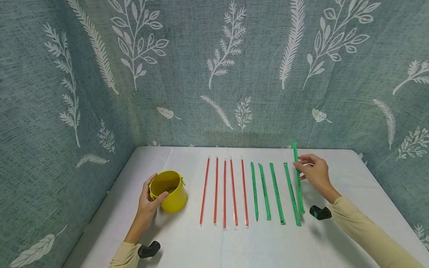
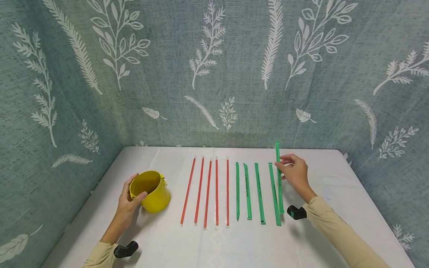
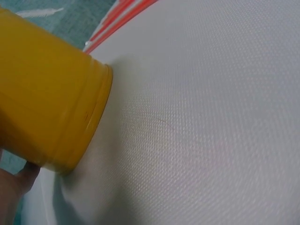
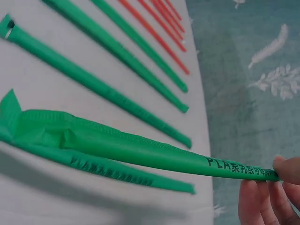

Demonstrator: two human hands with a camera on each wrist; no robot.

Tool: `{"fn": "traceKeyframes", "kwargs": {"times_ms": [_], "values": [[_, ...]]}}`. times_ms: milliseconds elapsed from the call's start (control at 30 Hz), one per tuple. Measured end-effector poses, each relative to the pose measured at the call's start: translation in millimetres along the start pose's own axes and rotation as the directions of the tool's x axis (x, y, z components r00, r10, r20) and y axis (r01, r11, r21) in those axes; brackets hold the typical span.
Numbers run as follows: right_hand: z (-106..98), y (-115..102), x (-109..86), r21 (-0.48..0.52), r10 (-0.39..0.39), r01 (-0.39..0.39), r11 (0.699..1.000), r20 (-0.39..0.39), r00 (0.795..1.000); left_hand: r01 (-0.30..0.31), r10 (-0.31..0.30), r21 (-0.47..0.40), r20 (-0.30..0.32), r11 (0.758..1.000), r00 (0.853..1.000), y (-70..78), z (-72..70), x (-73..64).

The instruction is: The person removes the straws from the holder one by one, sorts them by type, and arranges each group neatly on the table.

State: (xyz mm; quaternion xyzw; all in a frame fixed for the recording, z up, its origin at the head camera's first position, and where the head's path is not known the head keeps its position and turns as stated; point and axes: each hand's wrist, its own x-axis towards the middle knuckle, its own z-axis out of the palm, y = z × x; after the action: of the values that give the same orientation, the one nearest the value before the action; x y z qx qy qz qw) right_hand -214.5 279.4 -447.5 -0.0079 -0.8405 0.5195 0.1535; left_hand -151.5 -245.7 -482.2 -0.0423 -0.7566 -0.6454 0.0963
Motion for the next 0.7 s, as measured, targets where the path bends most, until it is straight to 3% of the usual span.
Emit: {"fn": "traceKeyframes", "kwargs": {"times_ms": [300,533,700], "values": [[-0.9,38.8,-0.5,-0.025,0.039,-0.039,0.999,-0.023,0.999,-0.011,0.011,-0.02,0.021,1.0,1.0,-1.3,0.5,-0.4],[-3.0,35.2,-9.5,-0.083,0.075,-0.075,0.994,-0.005,0.997,0.003,-0.002,-0.028,0.026,1.0,1.0,-0.5,1.0,0.2],[-2.3,44.1,-10.9,-0.219,0.07,-0.071,0.973,-0.011,0.997,0.011,-0.011,-0.02,0.041,1.0,0.999,1.5,2.0,0.7]]}}
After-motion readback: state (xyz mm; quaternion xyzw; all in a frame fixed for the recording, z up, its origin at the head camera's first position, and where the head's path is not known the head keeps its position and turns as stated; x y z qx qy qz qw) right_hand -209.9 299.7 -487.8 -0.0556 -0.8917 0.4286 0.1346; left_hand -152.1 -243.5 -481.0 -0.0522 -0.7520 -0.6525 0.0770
